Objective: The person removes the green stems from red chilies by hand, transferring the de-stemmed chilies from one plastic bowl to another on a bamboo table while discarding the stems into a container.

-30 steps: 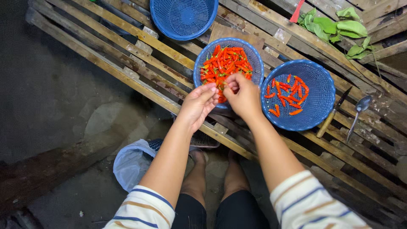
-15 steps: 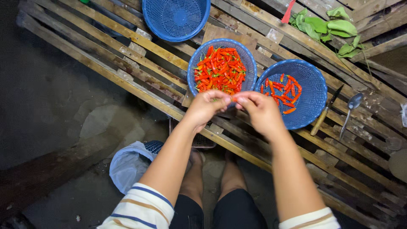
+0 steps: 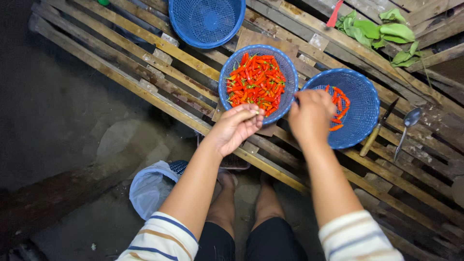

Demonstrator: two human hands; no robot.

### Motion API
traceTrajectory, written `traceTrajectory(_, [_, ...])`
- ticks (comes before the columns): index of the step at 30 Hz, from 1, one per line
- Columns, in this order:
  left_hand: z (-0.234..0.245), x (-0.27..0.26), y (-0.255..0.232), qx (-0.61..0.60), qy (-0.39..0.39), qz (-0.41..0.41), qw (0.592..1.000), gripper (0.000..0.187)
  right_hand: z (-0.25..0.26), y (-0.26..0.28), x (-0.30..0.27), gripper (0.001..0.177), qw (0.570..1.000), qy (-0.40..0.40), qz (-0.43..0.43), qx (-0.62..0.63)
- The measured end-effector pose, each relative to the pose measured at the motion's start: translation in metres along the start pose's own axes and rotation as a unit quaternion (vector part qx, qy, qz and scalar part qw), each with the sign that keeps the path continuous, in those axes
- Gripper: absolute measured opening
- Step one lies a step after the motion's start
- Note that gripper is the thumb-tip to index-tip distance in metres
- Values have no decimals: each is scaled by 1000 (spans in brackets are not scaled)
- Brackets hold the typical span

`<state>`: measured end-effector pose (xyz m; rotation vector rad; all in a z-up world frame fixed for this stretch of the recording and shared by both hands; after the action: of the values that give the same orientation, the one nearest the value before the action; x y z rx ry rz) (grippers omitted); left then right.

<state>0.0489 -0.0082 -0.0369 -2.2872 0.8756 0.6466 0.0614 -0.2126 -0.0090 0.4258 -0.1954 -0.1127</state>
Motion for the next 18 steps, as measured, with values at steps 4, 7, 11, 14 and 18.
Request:
traceTrajectory(4, [9,-3,-9,-23,13,-15,1000,16,-17,42,14,31,988,-89,117,-57])
traceTrajectory(7, [14,-4,-12,-55,33,-19,998,18,-47,50,19,23,987,-24,151,-51])
traceTrajectory(11, [21,-4,-15,-64,-8,-25,998,22,-62,52,17,10,982,-7,165,-86])
traceTrajectory(14, [30,-1,-15,-24,-59,-45,997,23,-41,61,20,8,990,-9,136,-40])
traceTrajectory(18, [38,5,-9,29,-102,-58,993,25,-10,67,20,14,970,70,-24,233])
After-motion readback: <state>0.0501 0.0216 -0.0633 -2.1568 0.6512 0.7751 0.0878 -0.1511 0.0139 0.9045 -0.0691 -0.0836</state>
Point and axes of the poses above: each hand's wrist, its own x-axis towards the middle knuckle, its own z-axis out of the back of the hand, y = z × x, the point moved 6 cm from there along x, towards the middle knuckle, and after that the axes turned 4 degrees about -y, right-handed, at the moved point
